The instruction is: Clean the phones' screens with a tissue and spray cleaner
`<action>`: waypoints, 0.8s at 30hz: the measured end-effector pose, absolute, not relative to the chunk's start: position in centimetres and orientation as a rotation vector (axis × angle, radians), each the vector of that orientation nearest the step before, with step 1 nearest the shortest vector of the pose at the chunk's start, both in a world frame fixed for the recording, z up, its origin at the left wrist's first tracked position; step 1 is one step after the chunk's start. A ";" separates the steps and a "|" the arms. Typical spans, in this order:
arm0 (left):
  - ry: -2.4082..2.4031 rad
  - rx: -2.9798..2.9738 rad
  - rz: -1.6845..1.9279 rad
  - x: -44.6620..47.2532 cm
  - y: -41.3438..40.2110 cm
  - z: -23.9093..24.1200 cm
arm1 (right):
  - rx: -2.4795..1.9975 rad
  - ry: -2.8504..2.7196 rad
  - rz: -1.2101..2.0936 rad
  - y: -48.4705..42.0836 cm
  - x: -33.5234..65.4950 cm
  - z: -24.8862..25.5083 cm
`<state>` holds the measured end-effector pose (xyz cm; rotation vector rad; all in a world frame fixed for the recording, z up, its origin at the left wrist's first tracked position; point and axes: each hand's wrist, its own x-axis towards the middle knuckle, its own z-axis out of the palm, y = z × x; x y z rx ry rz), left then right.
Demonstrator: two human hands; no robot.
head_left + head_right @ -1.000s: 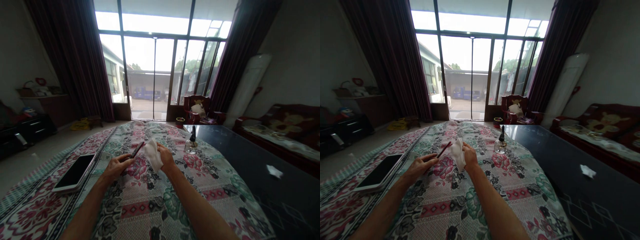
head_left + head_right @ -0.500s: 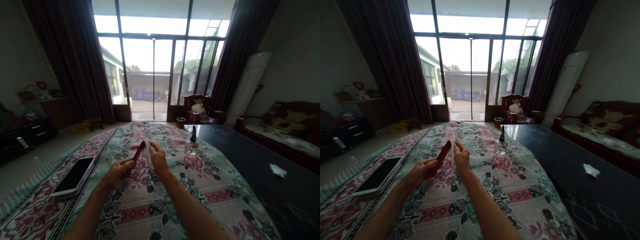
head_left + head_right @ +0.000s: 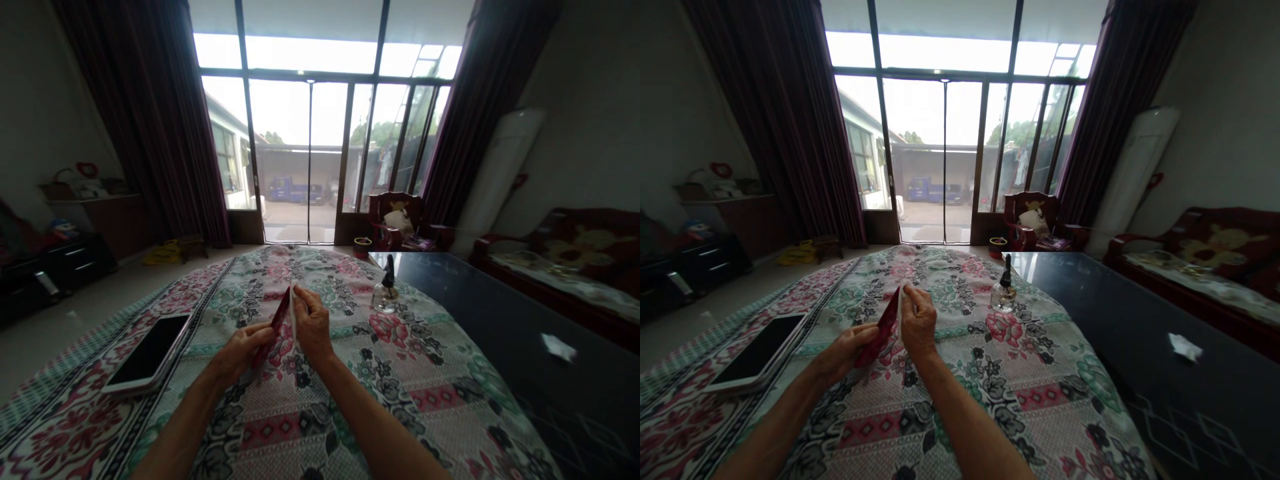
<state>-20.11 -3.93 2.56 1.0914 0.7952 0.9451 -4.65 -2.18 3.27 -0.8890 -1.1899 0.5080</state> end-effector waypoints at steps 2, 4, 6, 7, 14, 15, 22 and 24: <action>0.798 1.100 0.950 -20.1 -3.8 2.4 | -0.884 -1.217 0.504 -2.3 -4.7 3.0; 0.800 1.104 0.963 -20.3 -3.7 2.3 | -0.857 -1.275 0.504 -2.6 -5.3 2.7; 0.794 1.106 0.974 -20.6 -3.8 2.4 | -0.827 -1.322 0.498 -2.9 -5.8 2.5; 0.794 1.106 0.974 -20.8 -3.8 2.4 | -0.819 -1.330 0.491 -2.9 -5.9 2.5; 0.783 1.149 0.914 -20.0 -4.2 2.5 | -0.859 -1.249 0.421 -2.4 -4.5 3.3; 0.776 1.147 0.920 -20.0 -4.2 2.4 | -0.849 -1.267 0.417 -2.6 -4.6 3.3; 0.797 1.036 1.008 -21.3 -3.8 2.2 | -0.793 -1.422 0.406 -3.8 -6.5 2.6; 0.781 1.052 0.982 -21.2 -4.0 2.3 | -0.812 -1.399 0.395 -3.4 -6.0 2.6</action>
